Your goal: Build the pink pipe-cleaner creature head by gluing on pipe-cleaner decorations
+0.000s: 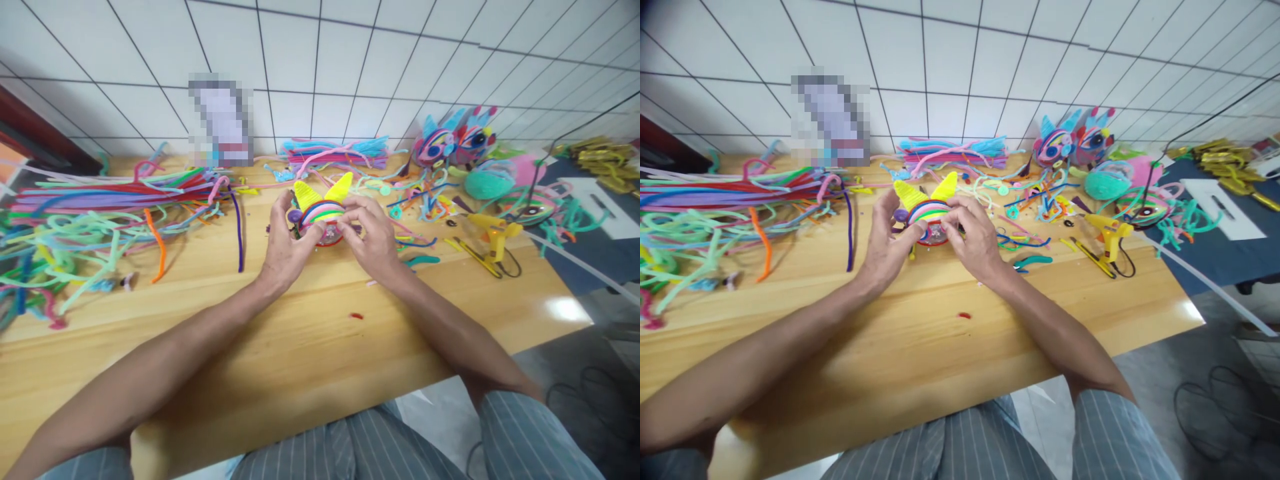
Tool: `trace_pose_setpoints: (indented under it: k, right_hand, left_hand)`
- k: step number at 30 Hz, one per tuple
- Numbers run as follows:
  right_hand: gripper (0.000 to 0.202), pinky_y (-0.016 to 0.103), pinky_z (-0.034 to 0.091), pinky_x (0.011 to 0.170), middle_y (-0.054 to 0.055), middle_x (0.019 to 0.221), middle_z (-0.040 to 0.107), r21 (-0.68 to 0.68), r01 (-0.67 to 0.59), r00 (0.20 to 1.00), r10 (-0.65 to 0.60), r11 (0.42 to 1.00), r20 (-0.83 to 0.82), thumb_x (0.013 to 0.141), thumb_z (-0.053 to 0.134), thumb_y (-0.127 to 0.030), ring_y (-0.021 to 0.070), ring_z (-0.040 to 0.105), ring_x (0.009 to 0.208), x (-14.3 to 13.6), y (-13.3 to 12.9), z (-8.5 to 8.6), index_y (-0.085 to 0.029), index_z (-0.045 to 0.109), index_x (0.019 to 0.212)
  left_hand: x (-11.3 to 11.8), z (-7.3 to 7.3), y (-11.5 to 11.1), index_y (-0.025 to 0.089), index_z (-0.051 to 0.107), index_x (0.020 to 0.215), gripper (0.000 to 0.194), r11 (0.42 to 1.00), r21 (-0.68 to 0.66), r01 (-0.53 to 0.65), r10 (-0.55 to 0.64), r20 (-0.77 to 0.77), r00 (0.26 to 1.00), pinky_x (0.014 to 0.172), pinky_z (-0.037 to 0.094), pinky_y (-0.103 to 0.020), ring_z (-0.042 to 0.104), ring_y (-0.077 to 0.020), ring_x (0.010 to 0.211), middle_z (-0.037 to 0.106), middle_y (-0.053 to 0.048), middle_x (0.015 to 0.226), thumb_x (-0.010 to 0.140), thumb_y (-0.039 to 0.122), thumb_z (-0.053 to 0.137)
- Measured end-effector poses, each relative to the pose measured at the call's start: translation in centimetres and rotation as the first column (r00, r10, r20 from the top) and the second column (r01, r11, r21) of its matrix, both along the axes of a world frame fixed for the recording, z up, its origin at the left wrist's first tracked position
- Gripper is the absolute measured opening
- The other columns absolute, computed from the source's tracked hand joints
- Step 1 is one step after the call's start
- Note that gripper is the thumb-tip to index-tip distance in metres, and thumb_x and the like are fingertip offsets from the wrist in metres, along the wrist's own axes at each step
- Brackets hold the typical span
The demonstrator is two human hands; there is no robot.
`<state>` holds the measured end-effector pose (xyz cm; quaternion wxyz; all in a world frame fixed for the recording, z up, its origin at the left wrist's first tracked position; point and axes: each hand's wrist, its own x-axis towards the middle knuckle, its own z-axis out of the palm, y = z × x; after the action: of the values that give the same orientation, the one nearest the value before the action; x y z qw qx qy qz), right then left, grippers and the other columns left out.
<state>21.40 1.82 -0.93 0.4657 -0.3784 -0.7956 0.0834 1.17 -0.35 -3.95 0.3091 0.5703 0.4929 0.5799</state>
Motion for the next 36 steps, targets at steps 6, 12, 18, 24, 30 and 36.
trace_pose_setpoints:
  k: [6, 12, 18, 24, 30, 36]
  right_hand:
    - [0.008, 0.051, 0.056, 0.109, 0.009, 0.123, 0.075, -0.036, 0.014, 1.0, -0.014, 0.999, 0.0, 0.101, 0.069, -0.023, 0.0277, 0.07, 0.121, 0.0, 0.0, 0.1, -0.028, 0.068, 0.094]
    - [0.011, 0.049, 0.056, 0.107, 0.006, 0.114, 0.074, -0.147, 0.048, 0.998, -0.054, 0.988, -0.039, 0.094, 0.071, -0.018, 0.0261, 0.07, 0.117, -0.4, -0.1, 0.6, -0.028, 0.069, 0.089]
    - [0.008, 0.034, 0.056, 0.078, 0.003, 0.103, 0.072, -0.357, 0.014, 0.975, -0.092, 0.934, -0.202, 0.087, 0.071, -0.02, 0.0212, 0.068, 0.102, -1.0, 0.0, 0.6, -0.026, 0.067, 0.085]
    - [0.006, 0.033, 0.051, 0.077, 0.001, 0.095, 0.069, -0.397, 0.029, 0.959, -0.138, 0.917, -0.247, 0.088, 0.071, -0.023, 0.0185, 0.062, 0.091, -1.2, -0.1, 0.6, -0.025, 0.066, 0.085]
    - [0.006, 0.031, 0.05, 0.07, -0.001, 0.09, 0.065, -0.409, 0.041, 0.952, -0.161, 0.912, -0.262, 0.088, 0.072, -0.025, 0.0167, 0.06, 0.084, -1.6, -0.1, 0.3, -0.025, 0.067, 0.086]
    - [0.007, 0.031, 0.052, 0.072, 0.0, 0.091, 0.066, -0.377, 0.054, 0.949, -0.165, 0.925, -0.269, 0.088, 0.073, -0.025, 0.0169, 0.061, 0.085, -1.8, -0.1, 0.1, -0.025, 0.066, 0.086]
  left_hand:
    - [0.6, -0.5, 0.8, 0.027, 0.044, 0.157, 0.079, 0.999, 0.049, -0.003, 0.004, -0.025, 1.0, 0.121, 0.05, -0.048, 0.059, -0.03, 0.144, 0.056, -0.014, 0.159, 0.094, 0.054, 0.083]
    - [0.8, -0.7, 0.9, 0.028, 0.045, 0.157, 0.078, 0.999, 0.046, -0.003, 0.005, -0.031, 0.999, 0.114, 0.057, -0.046, 0.067, -0.0287, 0.133, 0.061, -0.014, 0.153, 0.095, 0.059, 0.081]
    - [0.9, -0.7, 0.9, 0.029, 0.045, 0.156, 0.079, 1.0, 0.017, 0.006, -0.006, -0.002, 1.0, 0.109, 0.06, -0.047, 0.069, -0.0289, 0.128, 0.064, -0.013, 0.149, 0.093, 0.058, 0.083]
    - [0.6, -0.5, 0.8, 0.029, 0.044, 0.157, 0.079, 1.0, 0.01, 0.023, -0.023, -0.029, 0.999, 0.108, 0.061, -0.045, 0.069, -0.0286, 0.128, 0.063, -0.013, 0.15, 0.094, 0.06, 0.082]
    - [0.7, -0.2, 0.8, 0.028, 0.048, 0.151, 0.073, 1.0, 0.015, 0.025, -0.025, -0.001, 1.0, 0.105, 0.063, -0.044, 0.072, -0.0278, 0.124, 0.066, -0.013, 0.145, 0.094, 0.059, 0.082]
    - [0.8, -0.3, 0.8, 0.028, 0.047, 0.151, 0.072, 0.999, 0.011, 0.035, -0.035, 0.0, 0.999, 0.107, 0.063, -0.044, 0.071, -0.0273, 0.127, 0.066, -0.013, 0.146, 0.095, 0.057, 0.081]
